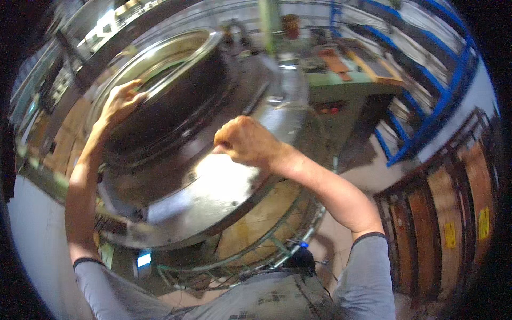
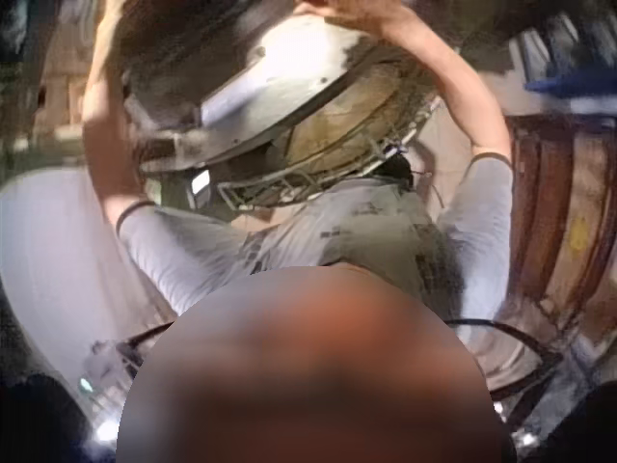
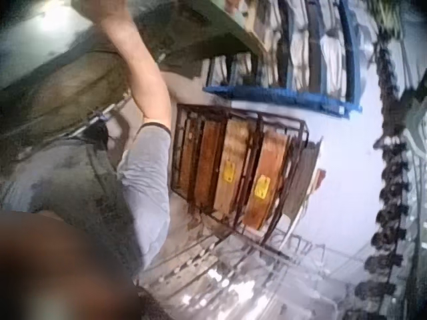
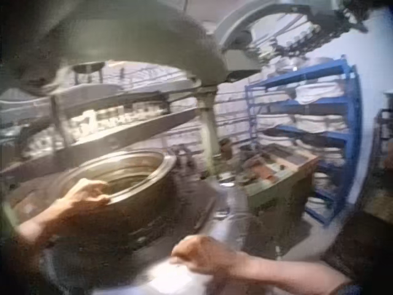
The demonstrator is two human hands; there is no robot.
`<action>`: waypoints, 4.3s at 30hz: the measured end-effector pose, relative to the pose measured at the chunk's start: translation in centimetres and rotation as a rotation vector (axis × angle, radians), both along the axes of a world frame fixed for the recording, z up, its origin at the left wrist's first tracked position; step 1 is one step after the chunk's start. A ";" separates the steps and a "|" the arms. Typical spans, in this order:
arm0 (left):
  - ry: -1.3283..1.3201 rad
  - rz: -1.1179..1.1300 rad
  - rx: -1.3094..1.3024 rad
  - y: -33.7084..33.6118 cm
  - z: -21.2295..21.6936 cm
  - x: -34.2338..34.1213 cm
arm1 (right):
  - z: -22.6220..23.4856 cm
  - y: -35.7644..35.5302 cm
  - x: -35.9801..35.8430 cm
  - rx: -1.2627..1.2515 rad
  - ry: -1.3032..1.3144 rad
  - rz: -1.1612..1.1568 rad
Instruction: The person repeatedly picks small dark components from a wooden tray and places them into slots around the rim of a large circular metal machine. The person handles the components one at a time, positioning each into place along the circumference.
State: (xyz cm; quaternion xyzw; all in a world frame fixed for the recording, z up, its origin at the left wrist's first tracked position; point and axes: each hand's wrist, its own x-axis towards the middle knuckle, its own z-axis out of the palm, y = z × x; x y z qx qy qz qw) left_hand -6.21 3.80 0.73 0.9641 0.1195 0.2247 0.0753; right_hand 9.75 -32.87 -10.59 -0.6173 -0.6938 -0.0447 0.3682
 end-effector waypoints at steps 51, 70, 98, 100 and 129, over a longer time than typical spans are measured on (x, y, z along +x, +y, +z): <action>-0.267 0.085 -0.535 -44.0 -17.9 22.7 | 0.6 -36.6 64.5 -0.473 -0.634 -0.387; -0.253 0.088 -0.634 -45.9 -19.0 24.1 | 1.2 -35.6 64.4 -0.643 -0.595 -0.477; -0.262 0.029 -0.990 -47.2 -20.7 27.1 | 2.9 -37.0 65.4 -0.316 0.295 -0.760; -0.170 0.052 -1.163 -47.6 -19.9 28.8 | 3.2 -35.6 63.2 -0.218 0.559 -0.652; -0.789 0.213 -0.986 -32.9 -15.9 0.6 | -3.0 -0.7 2.4 -0.225 1.027 0.391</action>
